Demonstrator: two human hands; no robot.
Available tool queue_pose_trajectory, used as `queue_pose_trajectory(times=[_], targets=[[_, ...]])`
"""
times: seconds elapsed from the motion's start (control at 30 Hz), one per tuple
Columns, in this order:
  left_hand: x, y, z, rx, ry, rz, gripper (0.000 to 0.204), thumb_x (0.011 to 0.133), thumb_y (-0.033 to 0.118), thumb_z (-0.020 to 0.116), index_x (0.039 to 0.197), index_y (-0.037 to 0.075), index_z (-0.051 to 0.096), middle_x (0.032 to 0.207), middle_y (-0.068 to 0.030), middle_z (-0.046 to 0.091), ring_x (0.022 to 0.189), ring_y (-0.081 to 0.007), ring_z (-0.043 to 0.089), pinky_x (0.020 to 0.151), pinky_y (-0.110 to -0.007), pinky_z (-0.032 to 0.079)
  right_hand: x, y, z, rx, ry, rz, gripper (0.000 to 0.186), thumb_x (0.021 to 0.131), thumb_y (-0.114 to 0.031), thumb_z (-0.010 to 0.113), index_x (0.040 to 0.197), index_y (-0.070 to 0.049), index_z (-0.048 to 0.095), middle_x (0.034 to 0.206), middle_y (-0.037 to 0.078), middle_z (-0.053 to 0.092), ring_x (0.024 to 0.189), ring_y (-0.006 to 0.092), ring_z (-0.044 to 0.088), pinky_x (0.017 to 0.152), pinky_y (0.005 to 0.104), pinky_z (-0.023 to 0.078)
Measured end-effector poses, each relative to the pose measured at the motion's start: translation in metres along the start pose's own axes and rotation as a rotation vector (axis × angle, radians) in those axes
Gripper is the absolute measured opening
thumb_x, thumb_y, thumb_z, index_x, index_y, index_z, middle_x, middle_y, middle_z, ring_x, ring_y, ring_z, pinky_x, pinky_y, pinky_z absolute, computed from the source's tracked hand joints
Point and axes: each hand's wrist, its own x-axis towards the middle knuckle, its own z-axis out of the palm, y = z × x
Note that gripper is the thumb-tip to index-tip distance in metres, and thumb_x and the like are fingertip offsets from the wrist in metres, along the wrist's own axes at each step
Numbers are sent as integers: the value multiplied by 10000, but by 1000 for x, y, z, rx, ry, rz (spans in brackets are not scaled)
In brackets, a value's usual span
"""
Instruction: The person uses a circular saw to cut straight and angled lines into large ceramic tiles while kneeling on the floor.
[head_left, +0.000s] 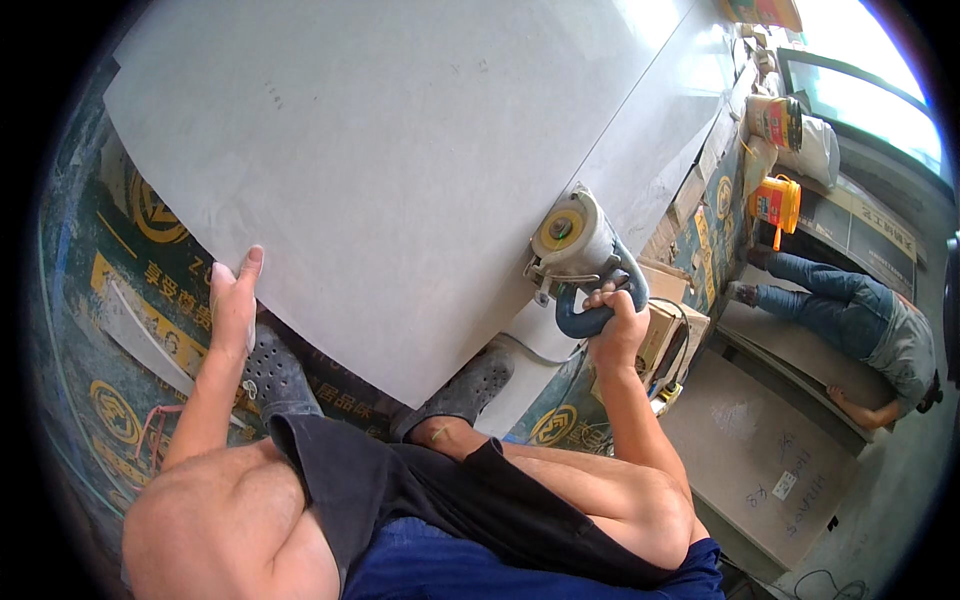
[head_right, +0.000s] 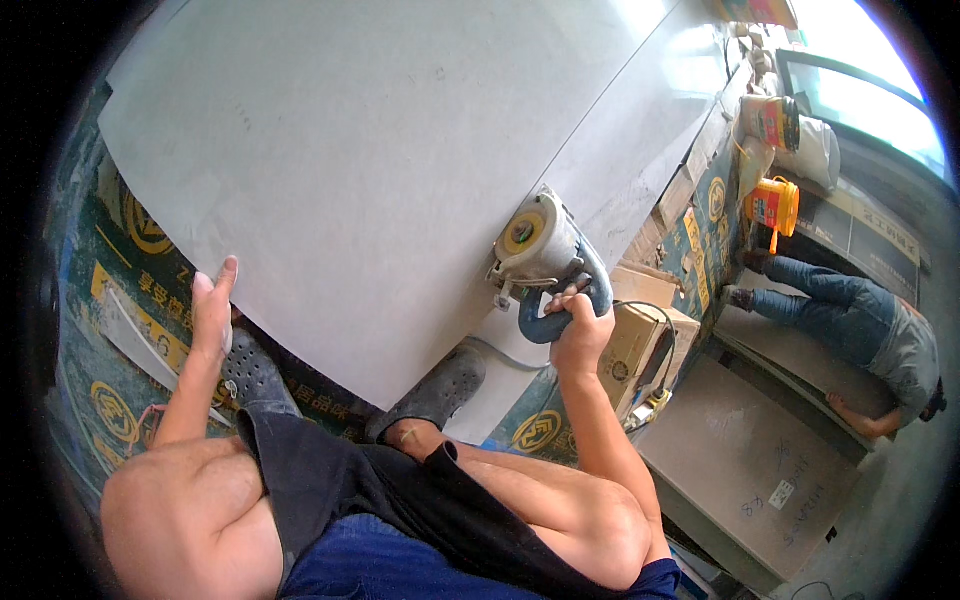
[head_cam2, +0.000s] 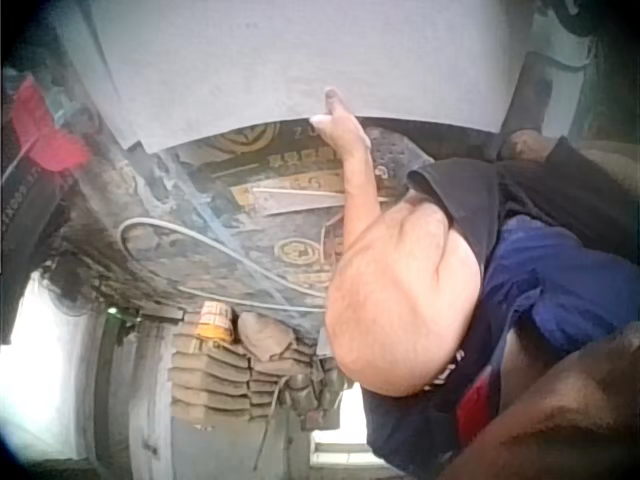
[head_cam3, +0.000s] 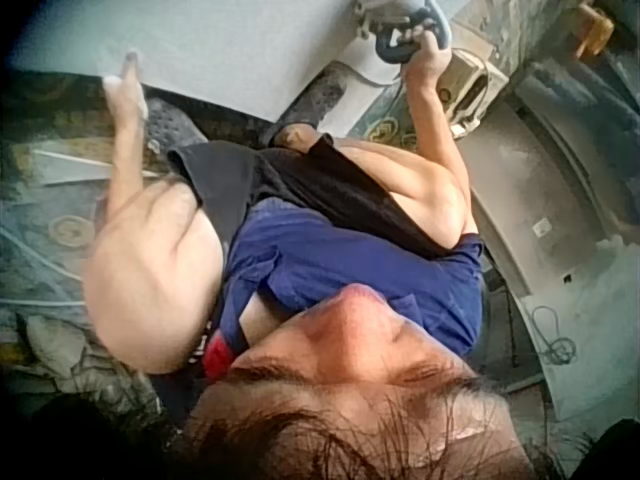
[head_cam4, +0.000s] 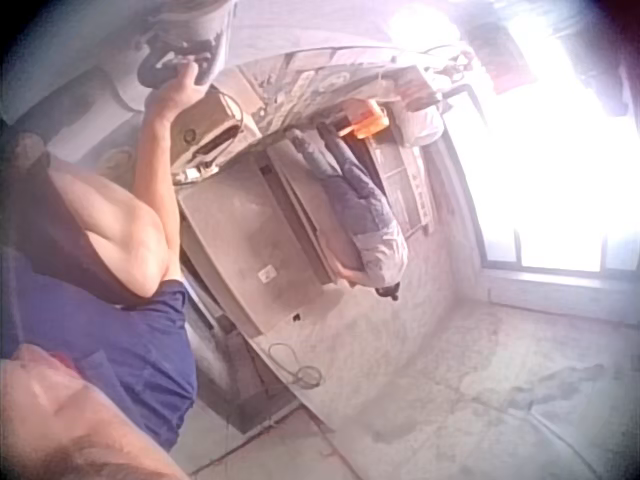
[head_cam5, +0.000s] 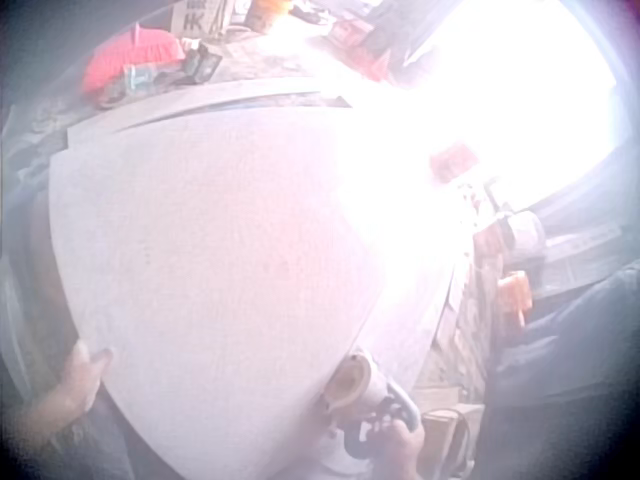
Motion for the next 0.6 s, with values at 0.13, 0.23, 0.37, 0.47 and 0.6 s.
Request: queue_pose_trajectory(times=[0.13, 0.23, 0.37, 0.47, 0.6], targets=[[2, -2, 1, 26, 0, 6, 496, 935, 438, 680, 911, -10, 469, 943, -53, 486, 878, -120, 409, 800, -281, 408, -2, 0, -2, -7, 3, -4, 180, 741, 33, 504, 916, -4, 520, 765, 78, 542, 631, 188, 543, 601, 328, 504], [1, -1, -2, 49, 17, 0, 499, 933, 446, 679, 904, -7, 473, 936, -54, 492, 870, -121, 412, 792, -279, 409, -4, 2, 0, 1, 3, 3, 177, 743, 33, 504, 916, -1, 524, 767, 78, 545, 632, 188, 545, 604, 326, 503], [-2, 4, 3, 27, 12, 2, 522, 937, 452, 671, 952, -36, 487, 977, -77, 509, 912, -135, 427, 844, -287, 410, -7, 1, 0, -2, 5, -5, 172, 749, 34, 503, 917, 3, 525, 769, 76, 544, 633, 187, 544, 608, 328, 504], [-1, 2, 1, 17, 17, -4, 543, 938, 452, 669, 992, -58, 492, 1013, -93, 518, 950, -146, 434, 887, -296, 406, -7, 4, -1, -1, -8, -2, 171, 751, 33, 503, 919, 6, 523, 772, 74, 541, 632, 185, 542, 609, 330, 505], [5, -5, -2, 43, -19, -52, 550, 936, 448, 674, 1005, -66, 491, 1028, -97, 519, 964, -148, 433, 902, -298, 404, -9, 4, -2, 12, -2, -4, 173, 753, 33, 500, 922, 7, 521, 771, 73, 536, 628, 182, 538, 607, 331, 504]])
